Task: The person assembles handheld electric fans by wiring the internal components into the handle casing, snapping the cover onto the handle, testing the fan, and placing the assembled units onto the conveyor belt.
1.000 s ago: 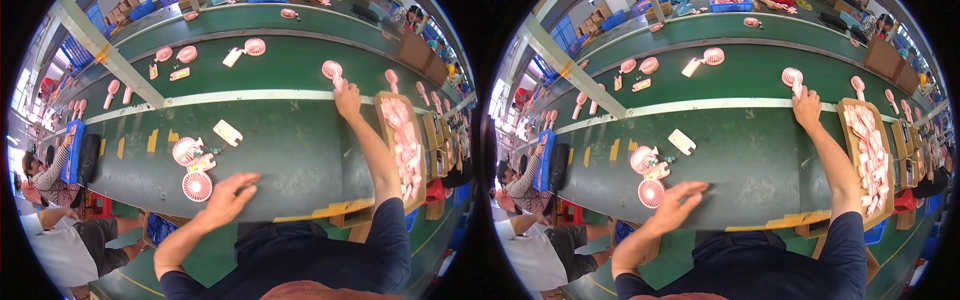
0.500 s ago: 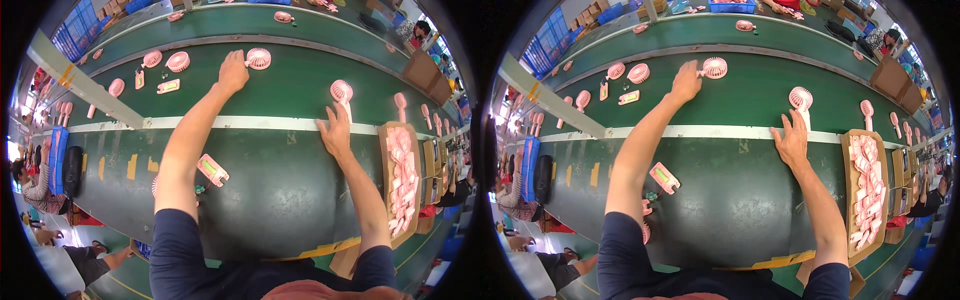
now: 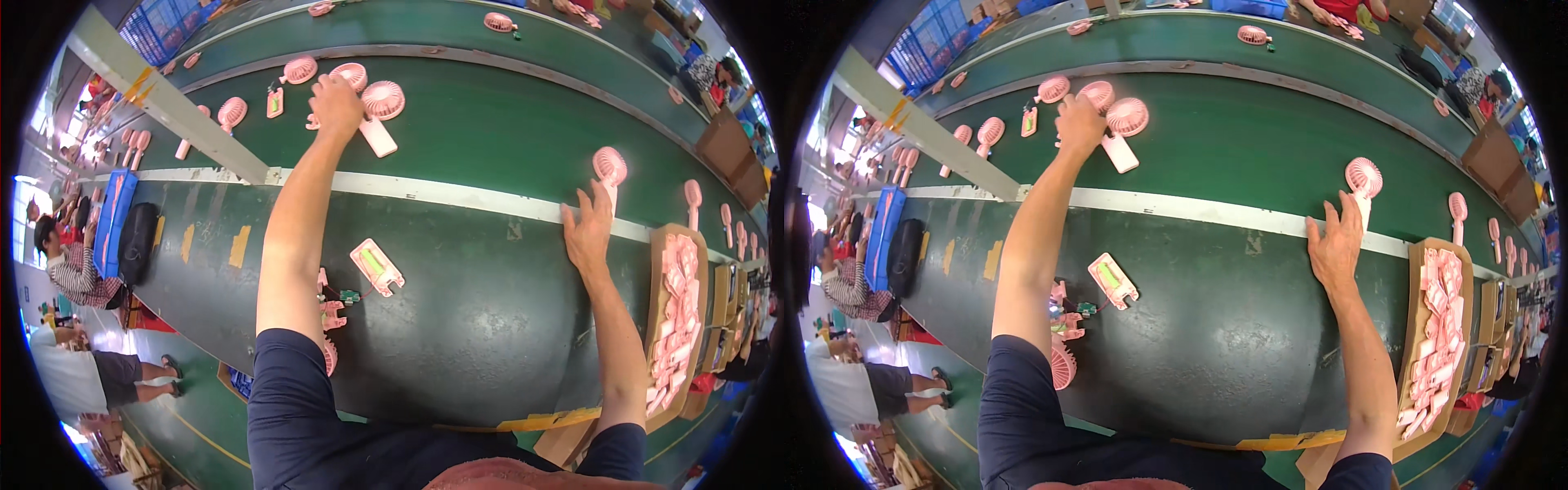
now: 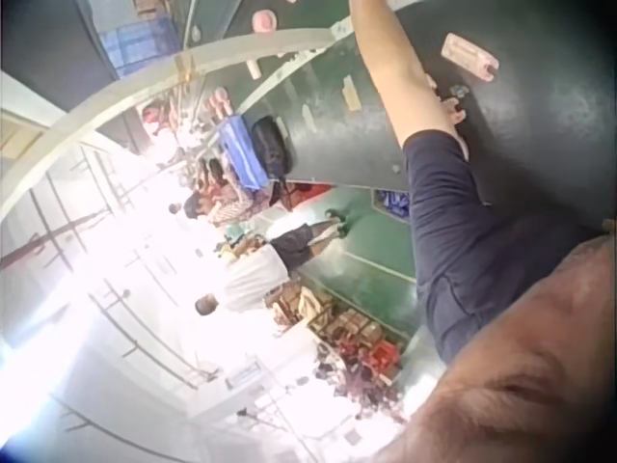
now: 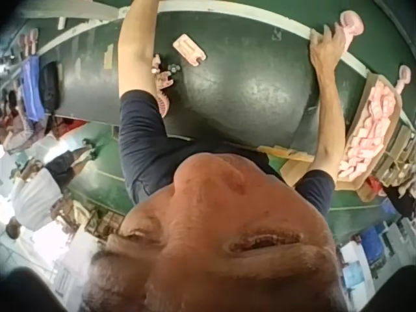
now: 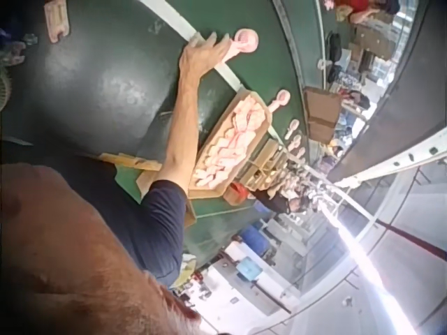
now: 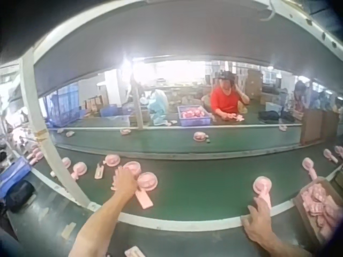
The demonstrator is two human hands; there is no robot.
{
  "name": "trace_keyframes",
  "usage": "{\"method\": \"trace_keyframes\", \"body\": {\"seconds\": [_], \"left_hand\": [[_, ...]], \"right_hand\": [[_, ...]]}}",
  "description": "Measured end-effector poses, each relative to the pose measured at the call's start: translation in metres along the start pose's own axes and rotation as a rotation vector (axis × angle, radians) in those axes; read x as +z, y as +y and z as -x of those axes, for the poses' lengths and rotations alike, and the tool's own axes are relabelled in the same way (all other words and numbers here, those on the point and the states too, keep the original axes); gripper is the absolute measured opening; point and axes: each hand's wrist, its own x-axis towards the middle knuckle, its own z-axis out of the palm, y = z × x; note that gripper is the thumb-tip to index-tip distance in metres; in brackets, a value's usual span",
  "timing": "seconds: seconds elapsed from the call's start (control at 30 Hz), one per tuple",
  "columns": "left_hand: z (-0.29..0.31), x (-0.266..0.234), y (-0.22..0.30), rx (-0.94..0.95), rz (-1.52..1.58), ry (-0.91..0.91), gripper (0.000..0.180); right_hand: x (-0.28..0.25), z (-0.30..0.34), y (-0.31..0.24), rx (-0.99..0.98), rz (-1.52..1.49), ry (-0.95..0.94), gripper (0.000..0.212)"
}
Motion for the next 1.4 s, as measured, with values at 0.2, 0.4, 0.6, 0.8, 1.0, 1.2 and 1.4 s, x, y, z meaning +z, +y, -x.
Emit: {"method": "trace_keyframes", "body": {"seconds": [0.2, 0.4, 0.6, 0.8, 1.0, 1.2, 1.4], "left_hand": [[-0.031, 0.016, -0.074, -0.156, 0.167, -0.399, 0.064], [-0.044, 0.028, -0.061, -0.034, 0.145, -0.396, 0.060], [-0.062, 0.039, -0.126, -0.057, -0.116, 0.024, 0.056], [-0.092, 0.059, -0.167, -0.324, 0.482, -0.571, 0.077], [-0.064, 0.072, -0.080, 0.279, 0.203, -0.434, 0.030], [-0.029, -0.002, 0.002, 0.122, 0.682, -1.031, 0.039], [0.008, 0.018, 0.044, 0.194, 0.209, -0.545, 0.113]], "right_hand": [[0.005, -0.001, -0.010, -0.006, -0.021, -0.030, 0.040], [0.002, 0.001, -0.003, 0.022, 0.007, -0.070, 0.037], [0.006, -0.003, -0.011, 0.033, -0.020, -0.082, 0.035], [0.001, -0.002, -0.003, 0.021, 0.024, -0.091, 0.034], [0.001, 0.002, 0.000, 0.039, 0.055, -0.080, 0.032], [0.000, 0.004, 0.003, 0.053, 0.016, -0.039, 0.029], [0.009, -0.005, -0.001, 0.041, -0.019, -0.013, 0.028]]}}
